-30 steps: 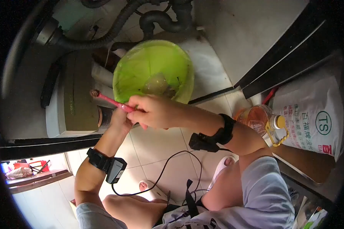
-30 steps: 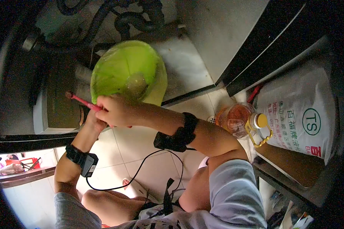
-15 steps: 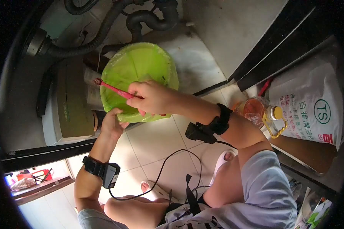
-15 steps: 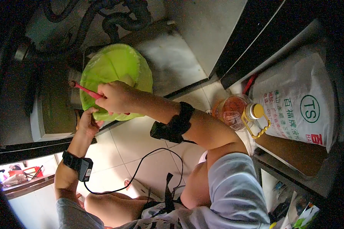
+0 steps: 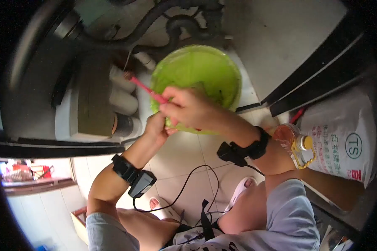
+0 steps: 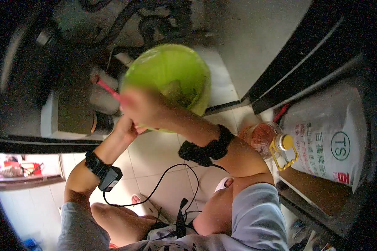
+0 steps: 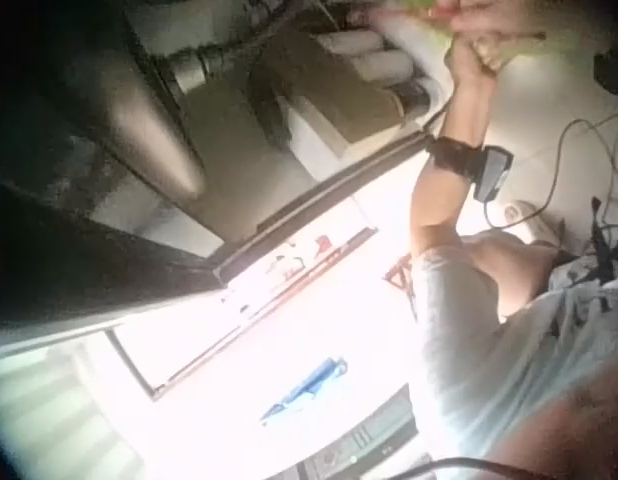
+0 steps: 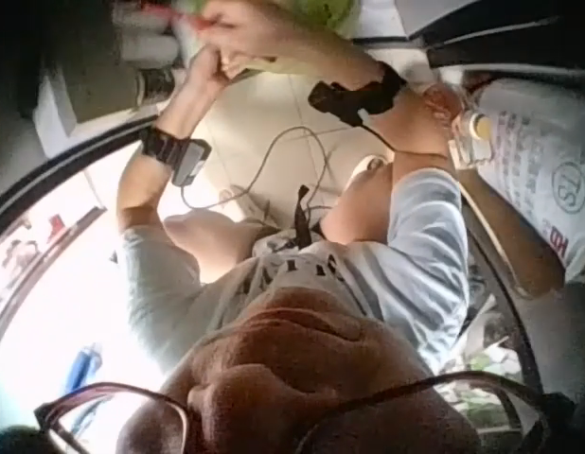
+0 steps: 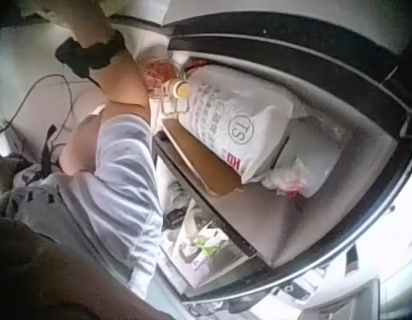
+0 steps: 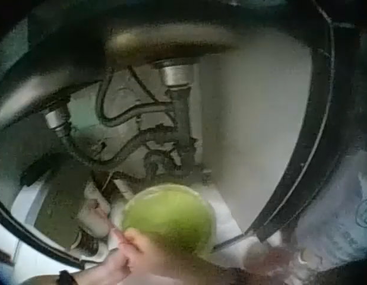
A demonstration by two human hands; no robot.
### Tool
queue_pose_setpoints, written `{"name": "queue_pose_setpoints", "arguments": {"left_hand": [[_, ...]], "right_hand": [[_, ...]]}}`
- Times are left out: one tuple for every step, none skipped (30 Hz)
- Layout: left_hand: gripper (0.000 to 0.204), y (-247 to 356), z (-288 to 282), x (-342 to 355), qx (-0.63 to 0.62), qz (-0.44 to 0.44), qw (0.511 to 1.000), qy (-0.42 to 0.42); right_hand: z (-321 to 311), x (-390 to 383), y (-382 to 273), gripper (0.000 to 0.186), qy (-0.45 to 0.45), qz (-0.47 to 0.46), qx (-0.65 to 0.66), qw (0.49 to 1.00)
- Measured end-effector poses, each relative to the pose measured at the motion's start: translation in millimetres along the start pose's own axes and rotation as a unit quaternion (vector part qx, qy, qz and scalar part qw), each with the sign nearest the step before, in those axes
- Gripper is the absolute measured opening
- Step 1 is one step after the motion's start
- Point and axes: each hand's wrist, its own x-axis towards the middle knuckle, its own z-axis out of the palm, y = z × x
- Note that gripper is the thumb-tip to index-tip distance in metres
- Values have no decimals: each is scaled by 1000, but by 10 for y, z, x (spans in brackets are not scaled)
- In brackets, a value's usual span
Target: Repairing or cleaning the drainage pipes and trap underneath a kitchen sink using a toothbrush and bucket.
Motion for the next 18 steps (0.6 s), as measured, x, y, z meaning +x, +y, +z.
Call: {"name": "queue_pose_setpoints", "arguments": {"left_hand": [[15, -1, 59, -34, -2, 6, 1000, 6], [15, 9, 48, -21, -8, 7, 1000, 12], [15, 15, 27, 11, -24, -6, 1000, -5], [16, 19, -10, 43, -39, -17, 999, -23], [18, 44, -76, 55, -27, -23, 999, -7], [18, 54, -136, 46, -30, -19, 999, -2], [18, 70, -140, 23, -29, -8, 999, 20], [19, 87, -149, -5, -28, 4, 999, 41], [22, 117, -186, -39, -24, 3, 998, 53], [22, 132, -239, -38, -23, 2, 998, 54], [24, 150, -295, -33, -25, 4, 998, 59], [26, 158, -337, -28, -27, 7, 998, 63], [25, 205, -343, -85, -14, 13, 996, 86], [25, 209, -397, -57, -15, 13, 996, 87], [24, 205, -466, 0, -11, 15, 994, 111], [23, 233, -544, 12, -8, 21, 990, 140], [21, 260, -614, 7, -12, 14, 987, 157], [21, 266, -686, 3, -16, 19, 986, 163]], "right_hand": [[-25, -7, 9, 18, 9, -11, -10, 1000], [-44, -19, -12, 18, 11, -17, -15, 1000], [-54, -18, -34, 18, 11, -23, -18, 1000], [-65, -22, -125, 18, 0, 13, -46, 999], [-69, -22, -140, 18, -8, 29, -59, 998], [-74, -19, -156, 18, -16, 45, -73, 996], [-100, -25, -120, 19, -19, 17, -92, 995], [-108, -11, -87, 19, -8, 49, -72, 996], [-117, -1, -52, 20, 5, 81, -51, 995], [-130, 13, -15, 20, 5, 81, -50, 995], [-144, 28, 25, 20, 13, 79, -77, 994], [-157, 45, 75, 20, 21, 76, -103, 992], [-164, 74, 129, 20, 35, 55, -147, 987], [-172, 67, 163, 20, 34, 55, -147, 987], [-181, 57, 178, 19, 38, 54, -180, 981], [-164, 76, 182, 19, 40, 48, -209, 976], [-139, 91, 177, 19, 35, 42, -207, 977], [-105, 100, 165, 19, 36, 54, -218, 974]]}}
